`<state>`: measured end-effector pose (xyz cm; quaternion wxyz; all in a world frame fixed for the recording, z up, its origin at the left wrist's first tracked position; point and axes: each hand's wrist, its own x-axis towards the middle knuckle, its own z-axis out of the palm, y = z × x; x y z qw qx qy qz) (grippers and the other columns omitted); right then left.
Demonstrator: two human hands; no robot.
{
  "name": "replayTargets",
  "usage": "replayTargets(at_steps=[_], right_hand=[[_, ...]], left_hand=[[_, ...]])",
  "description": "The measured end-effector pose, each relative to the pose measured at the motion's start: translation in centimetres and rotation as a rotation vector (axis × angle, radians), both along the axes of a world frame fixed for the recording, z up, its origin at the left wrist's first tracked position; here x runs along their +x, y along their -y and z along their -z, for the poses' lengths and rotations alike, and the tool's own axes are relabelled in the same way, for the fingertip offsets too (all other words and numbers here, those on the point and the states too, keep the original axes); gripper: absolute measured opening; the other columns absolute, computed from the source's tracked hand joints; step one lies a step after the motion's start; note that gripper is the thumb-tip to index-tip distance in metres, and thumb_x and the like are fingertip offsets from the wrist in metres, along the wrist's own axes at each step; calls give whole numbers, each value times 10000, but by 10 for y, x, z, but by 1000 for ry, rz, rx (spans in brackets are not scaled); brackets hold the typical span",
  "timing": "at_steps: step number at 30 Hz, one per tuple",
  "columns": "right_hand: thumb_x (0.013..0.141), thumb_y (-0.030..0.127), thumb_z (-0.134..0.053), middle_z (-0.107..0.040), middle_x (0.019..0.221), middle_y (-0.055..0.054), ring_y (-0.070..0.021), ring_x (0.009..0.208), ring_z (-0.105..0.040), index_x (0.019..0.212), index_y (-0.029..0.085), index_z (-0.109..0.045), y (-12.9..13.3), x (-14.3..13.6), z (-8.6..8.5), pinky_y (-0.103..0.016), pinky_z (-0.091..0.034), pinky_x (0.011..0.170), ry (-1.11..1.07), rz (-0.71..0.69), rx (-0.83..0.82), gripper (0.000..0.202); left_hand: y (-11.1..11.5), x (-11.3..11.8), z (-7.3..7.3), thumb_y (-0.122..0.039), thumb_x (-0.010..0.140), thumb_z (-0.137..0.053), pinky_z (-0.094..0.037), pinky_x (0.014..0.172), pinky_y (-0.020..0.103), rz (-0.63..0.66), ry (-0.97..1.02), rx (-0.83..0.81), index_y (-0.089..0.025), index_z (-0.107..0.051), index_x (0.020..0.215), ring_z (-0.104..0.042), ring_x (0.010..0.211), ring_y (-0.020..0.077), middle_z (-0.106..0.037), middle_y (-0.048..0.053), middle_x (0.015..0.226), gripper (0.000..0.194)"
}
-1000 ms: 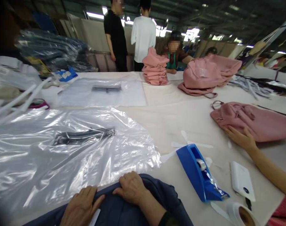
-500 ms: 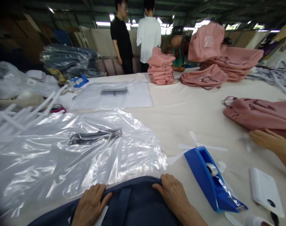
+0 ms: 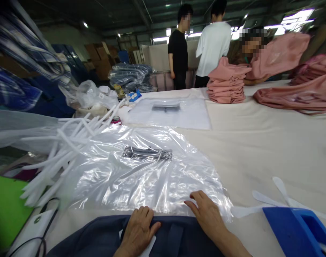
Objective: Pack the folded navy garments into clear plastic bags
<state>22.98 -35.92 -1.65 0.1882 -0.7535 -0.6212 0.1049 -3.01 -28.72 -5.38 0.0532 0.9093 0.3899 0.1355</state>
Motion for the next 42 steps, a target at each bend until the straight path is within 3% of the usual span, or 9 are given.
replayTargets(at_steps=[4,7,15,19,23,30,34,38,42], right_hand=[[758,236,-740,-634,933,-18,-227,915,-590,879,227,-625,-67,-43,12,-367,-447,791,-59,-90,-53,167],[818,289,-679,-639,799,-20,-239,843,-592,748,215,-639,-87,-45,29,-385,-420,754,-47,-80,-109,110],[935,291,-435,-624,654,5,-143,669,-600,627,197,-595,-99,-20,38,-251,-388,606,-61,-118,-217,359],[974,391,-333,-601,662,-29,-185,672,-579,674,199,-563,-97,-22,41,-297,-362,618,37,-98,-94,423],[989,530,-130,-589,681,-66,-221,679,-563,736,199,-562,-90,-24,40,-345,-340,656,141,-104,74,599],[1000,509,-101,-567,637,-38,-182,622,-530,703,200,-542,-84,-23,28,-317,-337,620,179,-223,235,615],[1005,495,-143,-552,625,-24,-175,606,-522,699,198,-532,-79,-16,19,-312,-359,607,168,-271,268,577],[1009,466,-200,-566,672,-22,-175,642,-536,735,191,-532,-60,-19,10,-315,-386,623,151,-278,264,510],[917,603,-422,-604,1051,-110,-249,973,-547,1135,141,-529,-36,-35,6,-388,-405,849,182,-279,338,521]], left_hand=[[1,1,3,-362,735,-737,-429,756,389,-10,61,31,-207,-571,831,-549,789,245,-604,18,820,246],[2,3,4,-369,672,-788,-436,719,384,-10,110,66,-204,-551,800,-545,752,242,-598,15,790,316],[-1,2,-1,-310,846,-589,-444,627,363,-6,197,40,-222,-495,765,-548,676,231,-586,12,732,152],[-4,1,-3,-188,951,-300,-455,592,323,-20,278,134,-206,-499,895,-569,629,198,-601,20,717,208],[-7,0,0,-142,948,-295,-516,658,294,-50,323,166,-135,-470,1117,-633,717,176,-648,59,812,243],[-16,7,-1,-150,908,-346,-556,735,298,-233,385,-193,-90,-309,1395,-672,811,177,-691,100,963,492],[-22,15,3,-249,929,-317,-537,720,353,-405,411,-256,-141,-614,1027,-672,808,232,-701,119,908,331],[-22,17,3,-333,943,-261,-488,649,334,-451,430,-275,-201,-570,732,-626,667,212,-645,74,715,396],[-23,15,-2,-387,939,-282,-434,562,277,-492,448,-334,-226,-494,679,-564,563,163,-570,16,612,372]])
